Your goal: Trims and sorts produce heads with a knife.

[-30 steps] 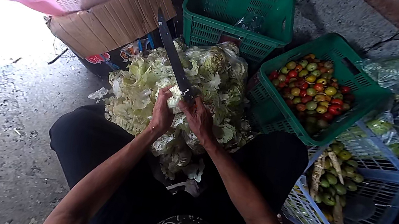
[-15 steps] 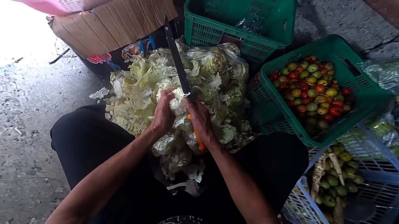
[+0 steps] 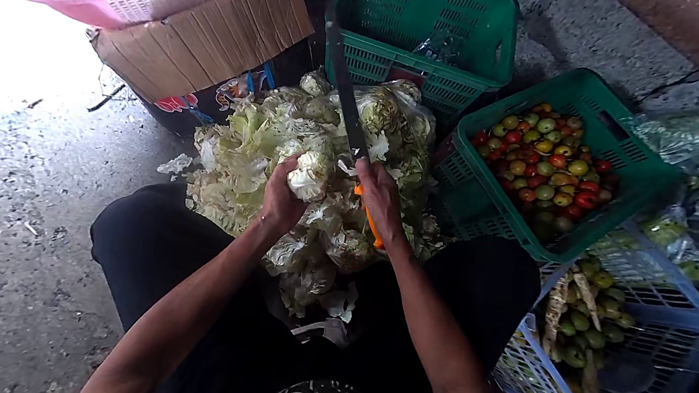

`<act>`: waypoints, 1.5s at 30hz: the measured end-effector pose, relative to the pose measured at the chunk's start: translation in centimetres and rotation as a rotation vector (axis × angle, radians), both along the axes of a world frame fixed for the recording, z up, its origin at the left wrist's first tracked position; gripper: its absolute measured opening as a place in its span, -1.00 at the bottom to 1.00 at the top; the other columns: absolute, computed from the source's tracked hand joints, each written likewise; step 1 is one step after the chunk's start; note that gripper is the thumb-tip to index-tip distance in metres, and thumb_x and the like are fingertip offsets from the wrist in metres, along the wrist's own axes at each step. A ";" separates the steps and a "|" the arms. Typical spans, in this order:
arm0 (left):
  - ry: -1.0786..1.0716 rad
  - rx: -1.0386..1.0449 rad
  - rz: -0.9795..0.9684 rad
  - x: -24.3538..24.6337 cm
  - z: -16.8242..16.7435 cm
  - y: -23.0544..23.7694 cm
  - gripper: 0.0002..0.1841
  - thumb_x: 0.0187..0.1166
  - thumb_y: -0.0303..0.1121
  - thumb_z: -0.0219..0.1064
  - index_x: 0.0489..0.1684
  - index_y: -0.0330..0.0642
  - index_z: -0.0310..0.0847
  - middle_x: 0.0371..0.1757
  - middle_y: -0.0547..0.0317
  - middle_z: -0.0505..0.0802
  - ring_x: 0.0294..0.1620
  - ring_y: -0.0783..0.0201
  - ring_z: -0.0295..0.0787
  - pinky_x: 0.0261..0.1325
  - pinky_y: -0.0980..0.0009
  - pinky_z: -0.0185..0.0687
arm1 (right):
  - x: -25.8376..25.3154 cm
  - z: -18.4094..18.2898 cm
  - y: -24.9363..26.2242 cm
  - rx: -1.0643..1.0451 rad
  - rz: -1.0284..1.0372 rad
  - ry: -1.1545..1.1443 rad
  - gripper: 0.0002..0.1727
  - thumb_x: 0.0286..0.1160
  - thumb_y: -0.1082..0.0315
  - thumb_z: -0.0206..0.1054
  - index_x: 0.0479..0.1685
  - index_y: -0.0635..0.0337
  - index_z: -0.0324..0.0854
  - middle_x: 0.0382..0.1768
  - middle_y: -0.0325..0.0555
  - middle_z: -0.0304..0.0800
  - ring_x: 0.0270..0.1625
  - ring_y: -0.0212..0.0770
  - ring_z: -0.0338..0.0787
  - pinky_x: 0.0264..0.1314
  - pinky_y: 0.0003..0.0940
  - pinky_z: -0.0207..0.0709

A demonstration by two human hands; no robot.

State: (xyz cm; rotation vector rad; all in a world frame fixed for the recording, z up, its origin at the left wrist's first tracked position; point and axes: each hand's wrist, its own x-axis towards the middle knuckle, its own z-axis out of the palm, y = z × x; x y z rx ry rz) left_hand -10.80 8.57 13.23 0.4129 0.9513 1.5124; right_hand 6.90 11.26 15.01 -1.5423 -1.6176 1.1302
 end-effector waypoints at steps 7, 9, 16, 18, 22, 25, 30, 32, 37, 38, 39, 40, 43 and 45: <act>0.218 0.027 -0.082 0.0 -0.1 -0.3 -0.56 0.85 -0.19 -0.29 0.48 -0.08 0.37 0.11 0.19 0.79 0.08 0.34 0.76 0.19 0.29 0.69 | -1.7 0.3 -0.7 0.246 0.022 -0.366 0.00 0.16 -0.47 0.47 0.31 0.28 0.47 -0.42 0.14 0.74 -0.34 0.18 0.79 -0.36 0.17 0.59; 0.291 0.051 -0.132 0.1 -0.2 -0.5 -0.56 0.83 -0.16 -0.25 0.49 -0.07 0.36 0.11 0.20 0.77 0.08 0.36 0.74 0.19 0.30 0.68 | -1.9 0.4 -0.9 0.248 0.009 -0.410 -0.03 0.23 -0.50 0.39 0.27 0.26 0.49 -0.38 0.14 0.76 -0.29 0.18 0.80 -0.32 0.18 0.60; 0.095 -0.069 -0.020 0.4 -0.6 0.1 -0.63 0.84 -0.14 -0.17 0.24 -0.11 0.49 -0.03 0.12 0.81 -0.01 0.24 0.79 0.11 0.20 0.73 | -2.3 -1.1 -0.8 0.242 0.091 -0.107 -0.34 0.60 -0.26 0.23 0.01 0.29 0.63 -0.54 0.04 0.63 -0.46 0.04 0.68 -0.37 0.09 0.55; 0.041 -0.082 0.050 0.2 -0.4 0.3 -0.64 0.86 -0.15 -0.16 0.25 -0.11 0.47 0.01 0.11 0.80 0.03 0.23 0.77 0.17 0.19 0.71 | -2.4 -1.0 -0.8 0.171 0.059 0.044 -0.38 0.63 -0.26 0.19 0.00 0.22 0.57 -0.55 -0.05 0.54 -0.54 -0.08 0.57 -0.46 -0.04 0.50; 0.171 0.062 0.021 -0.3 -0.6 0.0 -0.57 0.84 -0.19 -0.24 0.50 -0.14 0.35 0.17 0.12 0.76 0.15 0.28 0.74 0.28 0.23 0.66 | -0.5 -1.2 0.4 0.048 -0.023 -0.109 -0.27 0.58 -0.40 0.14 0.29 0.11 0.54 -0.30 0.21 0.72 -0.27 0.24 0.74 -0.29 0.28 0.58; 0.354 0.142 -0.060 -0.4 -0.9 -0.1 -0.55 0.78 -0.21 -0.20 0.55 -0.11 0.30 0.25 0.12 0.70 0.17 0.33 0.69 0.25 0.27 0.64 | -0.3 -2.8 1.4 0.037 -0.103 -0.173 -0.25 0.69 -0.40 -0.07 0.04 0.15 0.63 -0.37 0.15 0.69 -0.31 0.19 0.72 -0.29 0.26 0.55; 0.477 0.154 -0.084 -0.4 -1.0 -0.2 -0.51 0.72 -0.28 -0.09 0.64 -0.08 0.26 0.50 0.07 0.56 0.26 0.33 0.63 0.25 0.29 0.62 | -0.8 -2.7 1.1 0.032 -0.084 -0.214 -0.20 0.42 -0.29 0.43 0.34 0.24 0.50 -0.25 0.28 0.75 -0.20 0.28 0.77 -0.18 0.31 0.60; 0.497 0.131 -0.075 -0.4 -1.1 -0.2 -0.51 0.72 -0.28 -0.06 0.65 -0.06 0.26 0.52 0.06 0.54 0.26 0.32 0.62 0.23 0.28 0.61 | -0.9 -2.6 0.7 0.061 -0.048 -0.175 -0.18 0.45 -0.35 0.35 0.36 0.23 0.48 -0.25 0.26 0.72 -0.21 0.25 0.75 -0.20 0.27 0.61; 0.603 0.126 -0.081 -0.5 -1.3 -0.2 -0.49 0.69 -0.29 -0.04 0.65 -0.09 0.28 0.60 0.00 0.45 0.36 0.25 0.55 0.28 0.22 0.56 | -1.9 -2.1 0.1 0.229 0.003 -0.234 -0.11 0.15 -0.31 0.60 0.20 0.31 0.54 -0.44 0.13 0.73 -0.36 0.13 0.76 -0.31 0.15 0.60; 0.617 0.135 -0.082 -0.4 -1.3 -0.3 -0.50 0.70 -0.29 -0.03 0.64 -0.09 0.29 0.61 0.00 0.44 0.38 0.26 0.53 0.29 0.23 0.54 | -2.0 -1.9 -0.1 0.242 0.008 -0.270 -0.10 0.14 -0.33 0.60 0.21 0.32 0.55 -0.43 0.14 0.74 -0.35 0.15 0.77 -0.30 0.17 0.60; 0.634 0.144 -0.080 -0.4 -1.4 -0.3 -0.50 0.70 -0.28 -0.02 0.63 -0.09 0.30 0.62 0.00 0.43 0.39 0.26 0.52 0.30 0.24 0.53 | -2.1 -1.8 -0.2 0.250 0.011 -0.304 -0.08 0.14 -0.34 0.59 0.22 0.33 0.55 -0.43 0.15 0.76 -0.34 0.17 0.80 -0.30 0.19 0.61; 0.647 0.153 -0.076 -0.4 -1.5 -0.3 -0.50 0.68 -0.27 0.01 0.62 -0.09 0.32 0.63 -0.02 0.42 0.42 0.23 0.49 0.33 0.21 0.51 | -2.2 -1.6 -0.3 0.253 0.014 -0.331 -0.08 0.15 -0.35 0.57 0.22 0.33 0.55 -0.42 0.16 0.77 -0.33 0.18 0.81 -0.29 0.20 0.61; 0.726 0.197 -0.054 -0.7 -2.0 -0.1 -0.47 0.58 -0.19 0.11 0.56 -0.08 0.40 0.64 -0.08 0.36 0.53 0.10 0.37 0.41 0.11 0.43 | -2.1 -1.5 -0.5 0.265 0.028 -0.395 -0.07 0.22 -0.43 0.47 0.22 0.33 0.55 -0.39 0.16 0.79 -0.30 0.19 0.83 -0.29 0.20 0.62; 0.790 0.245 -0.032 -0.8 -2.2 0.0 -0.47 0.57 -0.14 0.14 0.53 -0.10 0.44 0.67 -0.10 0.35 0.62 0.04 0.28 0.51 0.06 0.35 | -2.1 -1.7 -0.6 0.260 0.034 -0.391 -0.08 0.26 -0.42 0.43 0.20 0.34 0.55 -0.37 0.17 0.79 -0.27 0.21 0.83 -0.28 0.21 0.61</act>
